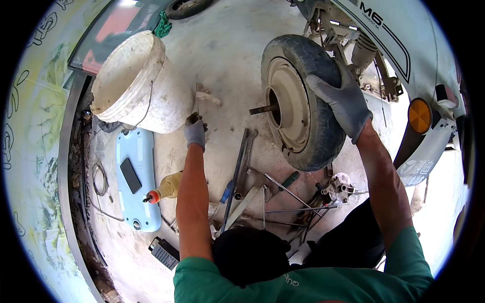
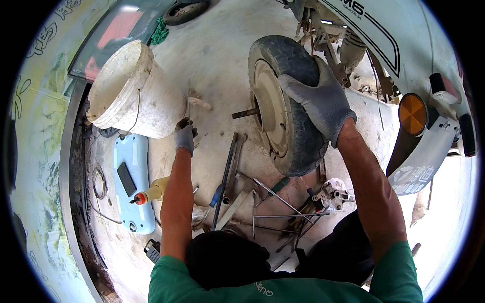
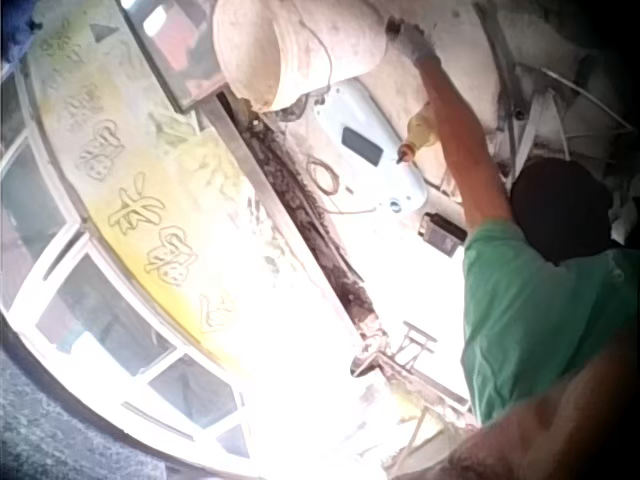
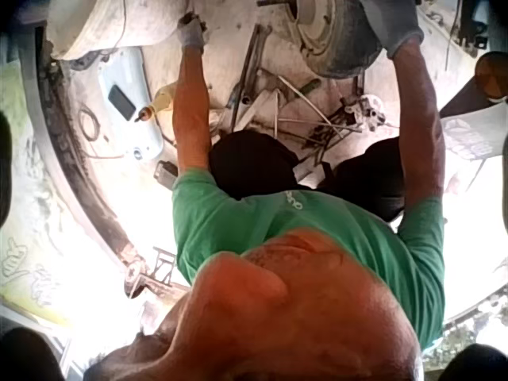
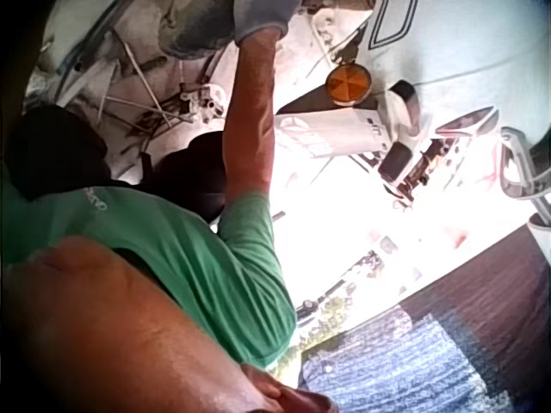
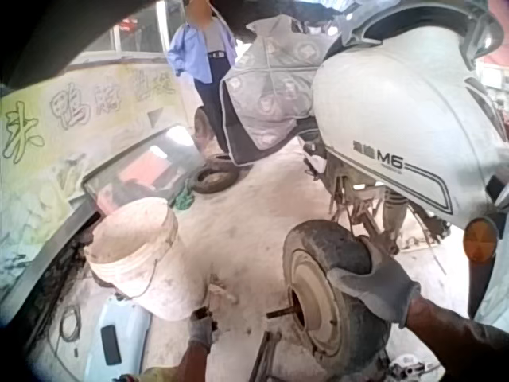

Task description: The person removes a scooter wheel, uses a hammer and chisel to adjust the wheel hub, and reattaches the wheel to the scooter. The person handles the wheel, hammer, and chisel throughout the task.

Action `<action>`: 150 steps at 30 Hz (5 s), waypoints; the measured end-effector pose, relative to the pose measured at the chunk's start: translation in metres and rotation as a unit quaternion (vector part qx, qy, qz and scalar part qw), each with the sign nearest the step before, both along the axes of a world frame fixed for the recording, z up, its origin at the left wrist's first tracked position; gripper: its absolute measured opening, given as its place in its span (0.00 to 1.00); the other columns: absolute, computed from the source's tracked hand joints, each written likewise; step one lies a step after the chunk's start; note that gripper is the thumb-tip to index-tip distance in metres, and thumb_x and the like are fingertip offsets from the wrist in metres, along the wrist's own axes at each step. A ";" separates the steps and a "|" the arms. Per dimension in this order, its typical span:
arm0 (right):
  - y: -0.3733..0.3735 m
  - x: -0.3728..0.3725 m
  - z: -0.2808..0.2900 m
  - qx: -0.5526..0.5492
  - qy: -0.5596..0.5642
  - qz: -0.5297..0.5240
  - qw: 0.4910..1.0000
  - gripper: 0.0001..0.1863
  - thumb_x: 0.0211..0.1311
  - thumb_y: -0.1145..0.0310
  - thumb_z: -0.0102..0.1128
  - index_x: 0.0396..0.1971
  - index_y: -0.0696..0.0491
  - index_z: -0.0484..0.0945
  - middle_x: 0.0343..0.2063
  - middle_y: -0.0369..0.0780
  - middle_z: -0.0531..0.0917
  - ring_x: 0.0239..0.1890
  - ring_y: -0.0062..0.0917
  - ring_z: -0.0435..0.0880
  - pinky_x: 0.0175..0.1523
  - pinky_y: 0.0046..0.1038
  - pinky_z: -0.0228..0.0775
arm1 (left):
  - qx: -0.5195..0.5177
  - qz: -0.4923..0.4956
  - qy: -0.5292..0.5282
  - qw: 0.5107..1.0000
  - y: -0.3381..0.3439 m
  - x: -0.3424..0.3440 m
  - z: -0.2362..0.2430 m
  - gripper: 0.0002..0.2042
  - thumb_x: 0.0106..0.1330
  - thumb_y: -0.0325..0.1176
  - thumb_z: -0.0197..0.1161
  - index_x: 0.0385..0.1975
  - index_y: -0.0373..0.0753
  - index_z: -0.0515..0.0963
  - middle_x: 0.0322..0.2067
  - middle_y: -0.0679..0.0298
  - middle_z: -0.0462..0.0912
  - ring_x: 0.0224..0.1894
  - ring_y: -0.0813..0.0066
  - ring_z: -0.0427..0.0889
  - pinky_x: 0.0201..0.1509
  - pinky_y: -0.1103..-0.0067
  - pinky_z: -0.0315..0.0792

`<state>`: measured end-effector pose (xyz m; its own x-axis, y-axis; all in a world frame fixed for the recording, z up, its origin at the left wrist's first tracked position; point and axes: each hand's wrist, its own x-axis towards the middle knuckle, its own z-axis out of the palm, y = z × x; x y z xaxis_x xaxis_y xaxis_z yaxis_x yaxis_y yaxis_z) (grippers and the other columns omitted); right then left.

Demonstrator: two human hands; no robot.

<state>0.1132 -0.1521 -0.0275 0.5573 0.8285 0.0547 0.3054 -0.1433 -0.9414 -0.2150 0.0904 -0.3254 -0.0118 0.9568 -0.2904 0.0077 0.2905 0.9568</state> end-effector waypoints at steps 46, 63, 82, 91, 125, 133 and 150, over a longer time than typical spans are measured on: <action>-0.006 0.007 -0.007 -0.051 -0.157 -0.020 0.986 0.58 0.43 0.46 0.77 0.68 0.66 0.59 0.53 0.53 0.81 0.55 0.39 0.82 0.62 0.32 0.72 | -0.502 -0.367 -0.205 0.756 -0.220 0.134 0.052 0.35 0.75 0.65 0.39 0.64 0.39 0.68 0.59 0.50 0.77 0.56 0.53 0.81 0.56 0.60 0.78; -0.018 0.021 -0.025 -0.033 -0.057 -0.049 0.997 0.56 0.45 0.51 0.77 0.68 0.67 0.57 0.59 0.53 0.76 0.60 0.35 0.78 0.65 0.31 0.69 | -0.321 -0.238 -0.473 0.786 -0.223 0.148 0.001 0.29 0.79 0.57 0.37 0.68 0.43 0.65 0.66 0.60 0.72 0.67 0.59 0.72 0.71 0.61 0.66; -0.003 0.044 -0.130 0.051 0.334 -0.123 0.933 0.40 0.57 0.57 0.75 0.62 0.60 0.64 0.56 0.46 0.77 0.56 0.32 0.79 0.62 0.33 0.73 | -0.126 -0.091 -0.067 0.986 -0.100 0.100 0.043 0.22 0.71 0.45 0.63 0.49 0.29 0.76 0.43 0.56 0.83 0.39 0.69 0.85 0.40 0.73 0.82; -0.013 0.043 -0.128 0.011 0.276 -0.161 0.947 0.46 0.52 0.55 0.79 0.65 0.57 0.61 0.57 0.45 0.76 0.56 0.30 0.79 0.61 0.35 0.76 | -0.258 -0.152 -0.201 0.933 -0.131 0.108 0.039 0.27 0.75 0.55 0.50 0.68 0.48 0.66 0.65 0.60 0.72 0.63 0.59 0.75 0.64 0.58 0.72; 0.006 0.030 -0.165 0.005 0.277 -0.154 0.949 0.48 0.52 0.47 0.75 0.66 0.59 0.62 0.61 0.48 0.74 0.63 0.32 0.74 0.67 0.32 0.67 | -0.045 -0.249 0.275 0.928 -0.119 0.021 0.054 0.22 0.67 0.55 0.61 0.40 0.37 0.81 0.32 0.56 0.86 0.32 0.59 0.86 0.38 0.69 0.79; -0.008 0.006 -0.153 0.049 0.260 -0.151 0.953 0.43 0.56 0.54 0.74 0.65 0.60 0.63 0.59 0.46 0.76 0.61 0.30 0.76 0.66 0.31 0.68 | 0.046 -0.312 0.449 0.836 -0.167 0.007 0.022 0.20 0.62 0.46 0.63 0.43 0.33 0.81 0.30 0.51 0.86 0.36 0.52 0.87 0.43 0.64 0.79; -0.131 -0.069 -0.027 -0.278 0.526 -0.072 0.801 0.32 0.70 0.54 0.62 0.67 0.54 0.66 0.53 0.42 0.82 0.48 0.28 0.84 0.53 0.33 0.76 | -0.088 -0.261 0.151 0.949 -0.209 0.017 0.348 0.14 0.74 0.38 0.59 0.36 0.32 0.82 0.19 0.64 0.82 0.18 0.83 0.75 0.23 0.83 0.66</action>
